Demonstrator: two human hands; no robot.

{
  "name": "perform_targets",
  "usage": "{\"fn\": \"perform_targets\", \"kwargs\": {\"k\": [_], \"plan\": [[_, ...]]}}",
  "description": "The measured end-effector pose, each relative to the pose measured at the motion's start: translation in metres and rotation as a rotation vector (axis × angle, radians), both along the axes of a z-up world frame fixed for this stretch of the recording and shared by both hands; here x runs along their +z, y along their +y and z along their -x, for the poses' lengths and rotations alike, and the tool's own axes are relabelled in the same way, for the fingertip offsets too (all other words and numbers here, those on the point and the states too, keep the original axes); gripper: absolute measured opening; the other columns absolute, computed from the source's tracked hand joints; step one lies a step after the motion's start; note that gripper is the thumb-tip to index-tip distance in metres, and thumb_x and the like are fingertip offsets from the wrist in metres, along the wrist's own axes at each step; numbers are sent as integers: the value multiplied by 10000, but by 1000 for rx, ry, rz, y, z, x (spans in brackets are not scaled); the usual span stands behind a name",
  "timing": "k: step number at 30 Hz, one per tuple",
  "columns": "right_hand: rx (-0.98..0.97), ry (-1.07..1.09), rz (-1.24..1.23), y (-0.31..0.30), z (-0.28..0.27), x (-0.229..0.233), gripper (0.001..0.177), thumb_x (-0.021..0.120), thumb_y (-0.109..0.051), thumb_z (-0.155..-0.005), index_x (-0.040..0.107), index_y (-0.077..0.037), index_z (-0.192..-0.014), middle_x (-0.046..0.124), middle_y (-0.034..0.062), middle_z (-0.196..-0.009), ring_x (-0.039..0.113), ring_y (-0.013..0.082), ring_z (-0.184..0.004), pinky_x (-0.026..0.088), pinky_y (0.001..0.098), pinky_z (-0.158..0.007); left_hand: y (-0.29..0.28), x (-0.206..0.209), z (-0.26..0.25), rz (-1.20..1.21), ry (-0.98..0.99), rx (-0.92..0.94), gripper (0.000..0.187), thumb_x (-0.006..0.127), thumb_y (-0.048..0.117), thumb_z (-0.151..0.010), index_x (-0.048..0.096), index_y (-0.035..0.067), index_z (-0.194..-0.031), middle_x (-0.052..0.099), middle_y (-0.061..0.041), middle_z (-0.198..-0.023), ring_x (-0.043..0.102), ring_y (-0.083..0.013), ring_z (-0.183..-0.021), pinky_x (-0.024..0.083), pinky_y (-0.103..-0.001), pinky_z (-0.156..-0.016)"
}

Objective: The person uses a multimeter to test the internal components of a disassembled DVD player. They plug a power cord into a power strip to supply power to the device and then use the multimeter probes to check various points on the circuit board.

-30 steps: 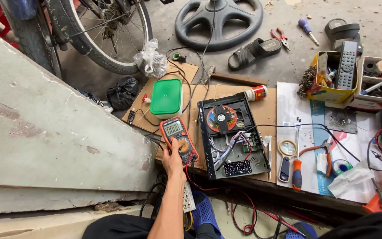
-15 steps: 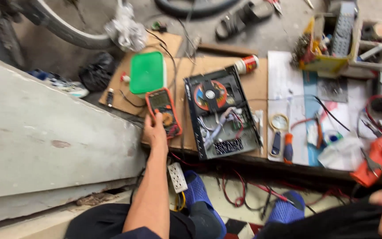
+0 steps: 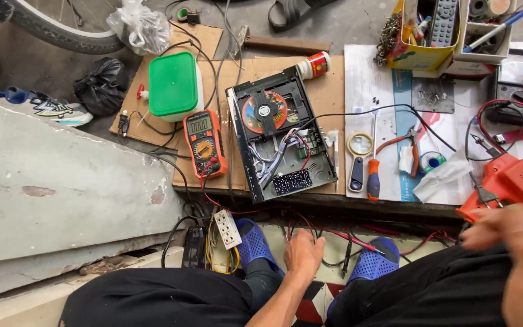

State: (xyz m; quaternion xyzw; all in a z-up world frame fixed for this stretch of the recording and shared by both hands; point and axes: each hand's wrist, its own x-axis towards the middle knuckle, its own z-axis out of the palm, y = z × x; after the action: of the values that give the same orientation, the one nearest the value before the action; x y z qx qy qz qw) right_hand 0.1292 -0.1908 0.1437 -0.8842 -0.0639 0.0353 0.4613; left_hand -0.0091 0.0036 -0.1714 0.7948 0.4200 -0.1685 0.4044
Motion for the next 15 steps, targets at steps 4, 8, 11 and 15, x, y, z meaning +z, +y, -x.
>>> {"fn": "perform_targets", "kwargs": {"k": [4, 8, 11, 15], "plan": [[-16, 111, -141, 41, 48, -27, 265, 670, -79, -1162, 812, 53, -982, 776, 146, -761, 695, 192, -723, 552, 297, -882, 2, -30, -7, 115, 156, 279, 598, 762, 619, -911, 639, 211, -1331, 774, -115, -1294, 726, -403, -1184, 562, -530, -968], [21, 278, -378, 48, 66, -84, 382, 666, -92, -1116, 757, 82, -788, 738, 191, -642, 785, 267, -747, 644, 379, -919, -1, -75, 0, 86, 171, 251, 155, 720, 440, -892, 774, 302, -939, 810, -15, -1052, 737, -345, -1021, 549, -506, -842], [21, 497, -527, 50, 75, -132, 421, 687, -136, -1117, 754, 113, -784, 707, 225, -631, 751, 315, -740, 613, 398, -892, 2, -75, 4, 195, 171, 384, 263, 802, 546, -784, 848, 363, -967, 845, 51, -1011, 777, -261, -1014, 576, -440, -872], [-182, 765, -580, 70, 85, -156, 344, 712, -138, -1102, 749, 169, -951, 624, 271, -632, 628, 379, -619, 670, 540, -906, 0, -82, 0, 230, 185, 379, 188, 792, 534, -812, 765, 354, -858, 787, 72, -918, 738, -224, -918, 552, -419, -808]]}}
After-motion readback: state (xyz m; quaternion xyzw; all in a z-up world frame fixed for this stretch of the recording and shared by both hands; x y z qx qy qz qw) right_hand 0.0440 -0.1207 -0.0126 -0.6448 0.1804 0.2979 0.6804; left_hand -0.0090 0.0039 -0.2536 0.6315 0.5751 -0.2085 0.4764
